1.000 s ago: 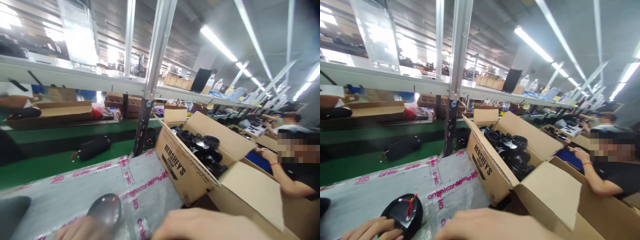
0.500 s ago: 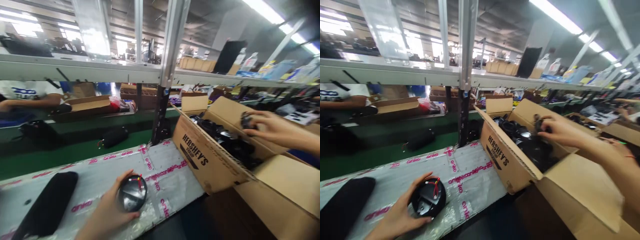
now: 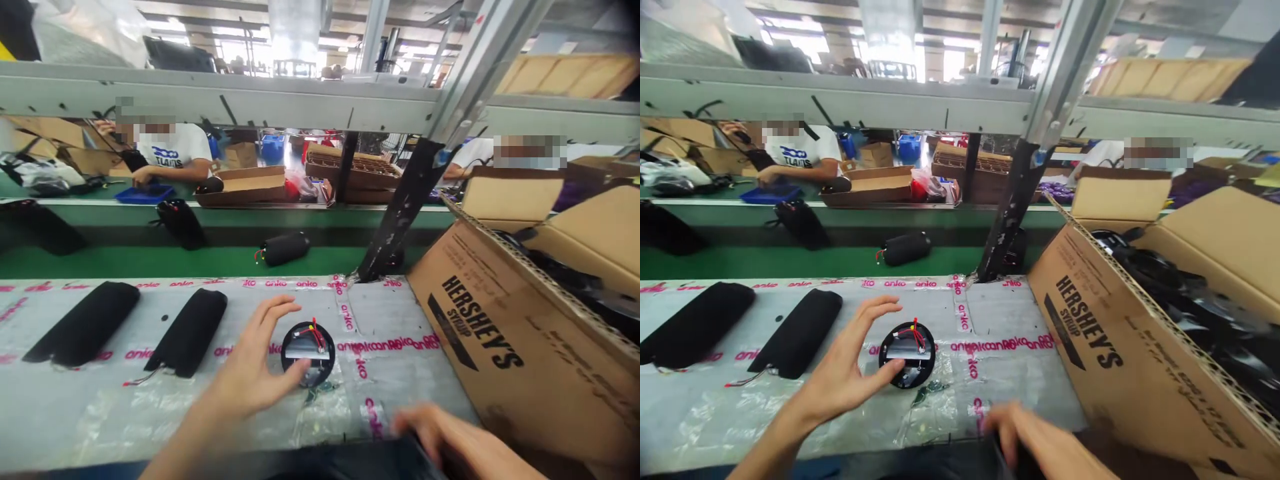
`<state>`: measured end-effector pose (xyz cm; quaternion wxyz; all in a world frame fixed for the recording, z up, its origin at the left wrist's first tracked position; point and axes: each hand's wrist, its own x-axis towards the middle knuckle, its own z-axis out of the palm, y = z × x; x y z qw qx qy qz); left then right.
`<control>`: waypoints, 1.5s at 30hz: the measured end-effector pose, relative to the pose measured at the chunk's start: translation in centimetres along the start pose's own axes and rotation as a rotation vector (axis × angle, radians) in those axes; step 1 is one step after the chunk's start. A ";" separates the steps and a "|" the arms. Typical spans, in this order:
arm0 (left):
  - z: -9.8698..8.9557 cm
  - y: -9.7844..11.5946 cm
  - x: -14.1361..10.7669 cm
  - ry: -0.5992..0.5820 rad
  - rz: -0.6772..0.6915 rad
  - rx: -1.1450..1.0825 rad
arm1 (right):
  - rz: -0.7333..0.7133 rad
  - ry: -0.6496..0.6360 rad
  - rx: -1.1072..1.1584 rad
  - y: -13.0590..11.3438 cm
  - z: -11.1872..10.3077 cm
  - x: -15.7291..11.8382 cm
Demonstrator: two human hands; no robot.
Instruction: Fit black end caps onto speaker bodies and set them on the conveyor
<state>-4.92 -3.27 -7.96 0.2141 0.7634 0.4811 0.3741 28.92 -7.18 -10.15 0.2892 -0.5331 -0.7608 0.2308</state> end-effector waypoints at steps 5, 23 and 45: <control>-1.8 1.5 3.3 -0.092 0.089 0.290 | 0.101 -0.068 -0.452 2.9 4.1 0.3; 3.3 3.0 1.0 0.174 -0.108 0.004 | 0.233 -0.167 1.286 1.6 4.0 4.8; 4.5 3.4 1.6 0.216 0.065 -0.086 | 0.075 0.059 0.834 -3.2 6.4 4.9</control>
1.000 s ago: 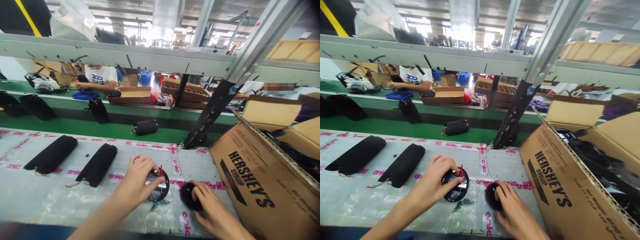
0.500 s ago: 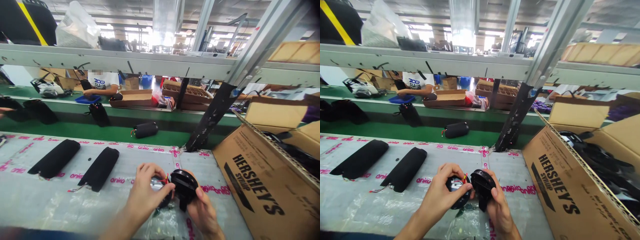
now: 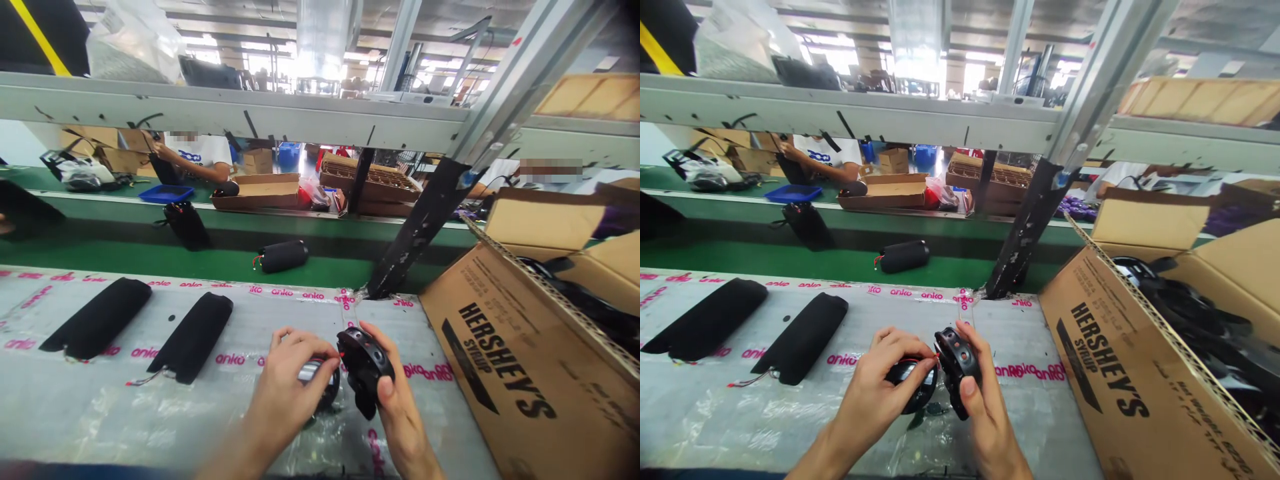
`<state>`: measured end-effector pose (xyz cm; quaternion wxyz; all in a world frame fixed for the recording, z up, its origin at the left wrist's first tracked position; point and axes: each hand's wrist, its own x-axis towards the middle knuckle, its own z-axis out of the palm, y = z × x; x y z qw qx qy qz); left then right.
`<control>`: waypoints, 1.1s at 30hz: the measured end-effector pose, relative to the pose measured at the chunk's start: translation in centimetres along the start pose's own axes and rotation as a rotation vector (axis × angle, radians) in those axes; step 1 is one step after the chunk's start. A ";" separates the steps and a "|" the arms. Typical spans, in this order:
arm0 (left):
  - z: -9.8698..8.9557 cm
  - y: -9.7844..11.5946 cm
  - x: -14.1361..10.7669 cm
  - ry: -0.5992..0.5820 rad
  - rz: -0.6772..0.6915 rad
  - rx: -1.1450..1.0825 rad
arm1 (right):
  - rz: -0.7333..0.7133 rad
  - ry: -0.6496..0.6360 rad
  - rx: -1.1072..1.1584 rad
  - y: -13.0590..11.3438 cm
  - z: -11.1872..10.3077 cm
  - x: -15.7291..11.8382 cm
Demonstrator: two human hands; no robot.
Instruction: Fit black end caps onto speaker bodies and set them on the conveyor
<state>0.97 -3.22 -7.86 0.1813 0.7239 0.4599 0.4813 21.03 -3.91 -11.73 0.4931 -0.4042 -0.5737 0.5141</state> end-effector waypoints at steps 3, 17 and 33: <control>-0.2 0.0 0.1 -0.024 0.060 0.004 | -0.028 -0.052 -0.137 0.0 -0.7 0.0; -1.2 0.0 0.2 -0.084 0.074 0.083 | 0.018 -0.308 -0.219 -2.5 -2.1 1.2; -1.6 0.8 -1.2 0.093 0.117 0.324 | 0.133 -0.039 0.014 -1.9 0.3 -0.5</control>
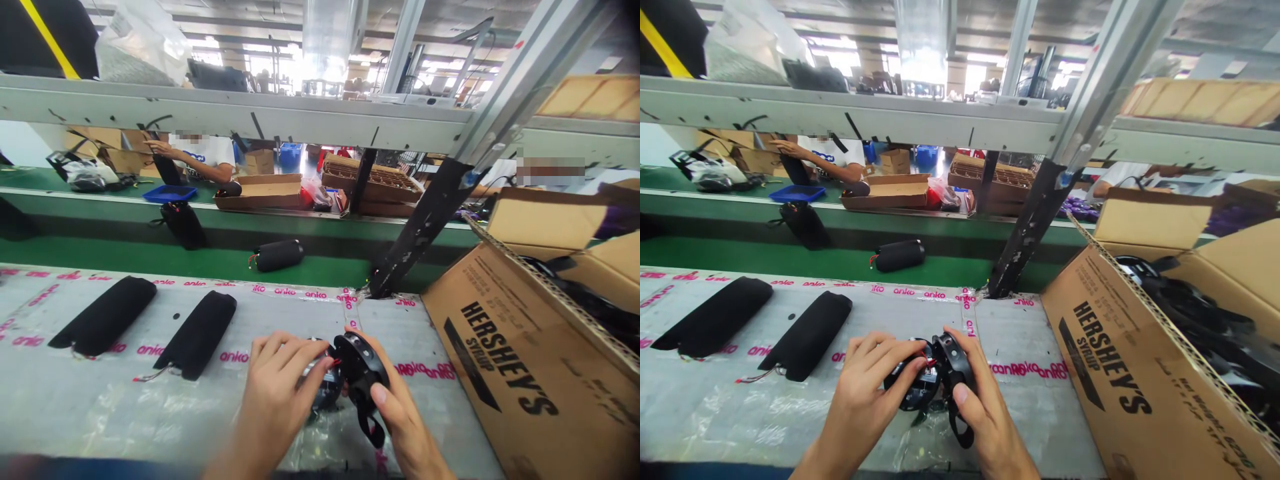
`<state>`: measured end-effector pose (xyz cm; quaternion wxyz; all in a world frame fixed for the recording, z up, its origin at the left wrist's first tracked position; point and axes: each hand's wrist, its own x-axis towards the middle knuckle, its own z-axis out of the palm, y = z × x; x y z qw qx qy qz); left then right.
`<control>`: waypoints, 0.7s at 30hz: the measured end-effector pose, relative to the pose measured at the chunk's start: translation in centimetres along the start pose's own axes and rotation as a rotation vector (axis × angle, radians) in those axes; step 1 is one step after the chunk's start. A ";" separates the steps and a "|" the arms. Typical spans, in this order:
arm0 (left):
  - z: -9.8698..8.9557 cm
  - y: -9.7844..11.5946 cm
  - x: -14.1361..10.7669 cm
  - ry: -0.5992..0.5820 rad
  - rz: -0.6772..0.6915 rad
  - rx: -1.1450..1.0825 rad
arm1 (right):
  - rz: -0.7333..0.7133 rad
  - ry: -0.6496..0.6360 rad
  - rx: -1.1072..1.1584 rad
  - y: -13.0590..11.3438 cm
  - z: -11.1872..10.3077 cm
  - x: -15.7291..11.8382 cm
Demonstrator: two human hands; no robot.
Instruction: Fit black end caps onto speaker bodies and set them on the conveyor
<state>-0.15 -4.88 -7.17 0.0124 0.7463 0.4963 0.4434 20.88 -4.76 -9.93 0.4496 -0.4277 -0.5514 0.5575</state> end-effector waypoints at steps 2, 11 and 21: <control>0.3 0.2 0.5 0.009 -0.032 -0.027 | 0.011 0.029 0.040 0.2 0.4 -0.2; 0.5 0.0 -0.5 0.033 -0.010 -0.233 | 0.069 0.058 0.151 2.4 1.0 -0.5; 0.3 0.4 1.1 -0.076 0.087 -0.160 | -0.062 0.038 -0.052 0.3 0.8 -1.2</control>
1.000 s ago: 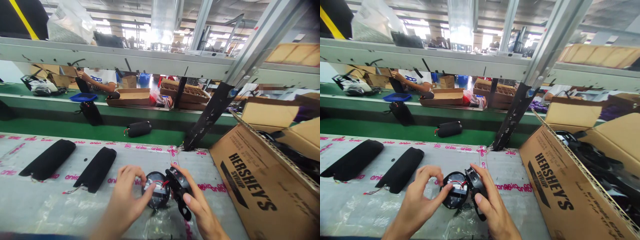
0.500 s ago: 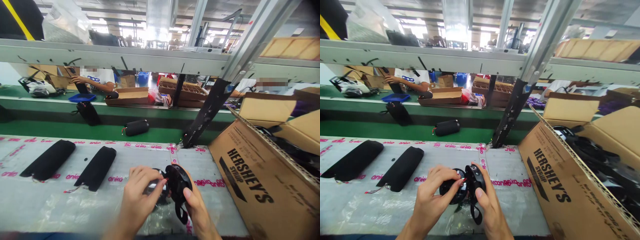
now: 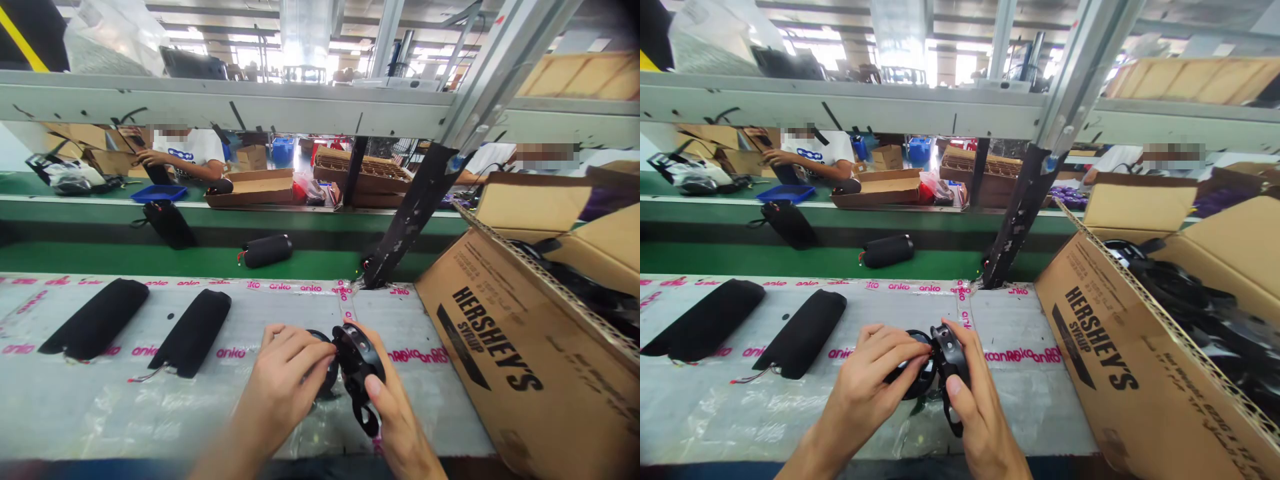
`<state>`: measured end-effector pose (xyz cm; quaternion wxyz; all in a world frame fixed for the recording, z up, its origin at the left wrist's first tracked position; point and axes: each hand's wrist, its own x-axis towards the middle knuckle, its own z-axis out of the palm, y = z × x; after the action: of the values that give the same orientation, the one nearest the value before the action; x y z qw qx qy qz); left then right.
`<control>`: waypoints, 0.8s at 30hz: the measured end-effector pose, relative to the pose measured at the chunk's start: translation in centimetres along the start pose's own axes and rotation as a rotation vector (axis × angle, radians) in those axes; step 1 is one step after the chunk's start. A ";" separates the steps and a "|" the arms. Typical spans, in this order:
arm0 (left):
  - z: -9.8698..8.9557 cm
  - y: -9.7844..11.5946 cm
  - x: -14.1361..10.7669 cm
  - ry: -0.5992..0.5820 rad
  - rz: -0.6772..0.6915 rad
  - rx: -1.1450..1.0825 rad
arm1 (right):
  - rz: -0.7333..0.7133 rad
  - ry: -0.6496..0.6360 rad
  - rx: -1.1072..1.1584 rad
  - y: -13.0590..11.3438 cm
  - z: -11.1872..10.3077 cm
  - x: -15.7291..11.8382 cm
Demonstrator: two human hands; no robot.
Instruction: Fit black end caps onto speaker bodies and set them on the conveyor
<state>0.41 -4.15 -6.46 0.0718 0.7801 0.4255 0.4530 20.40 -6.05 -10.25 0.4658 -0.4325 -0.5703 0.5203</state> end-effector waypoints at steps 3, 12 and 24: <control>0.0 -0.3 -0.1 0.028 -0.044 -0.101 | -0.012 -0.046 -0.045 -0.2 -0.4 0.2; 0.6 -1.0 -1.3 0.088 -0.104 -0.137 | -0.007 -0.087 0.055 -0.6 0.2 1.4; 1.3 -1.5 -2.9 0.065 -0.129 -0.113 | -0.077 -0.213 -0.189 -3.6 -1.2 2.4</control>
<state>-0.14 -4.99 -9.85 0.1310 0.7305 0.4508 0.4960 21.12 -3.75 -6.41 0.3793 -0.3947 -0.6791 0.4890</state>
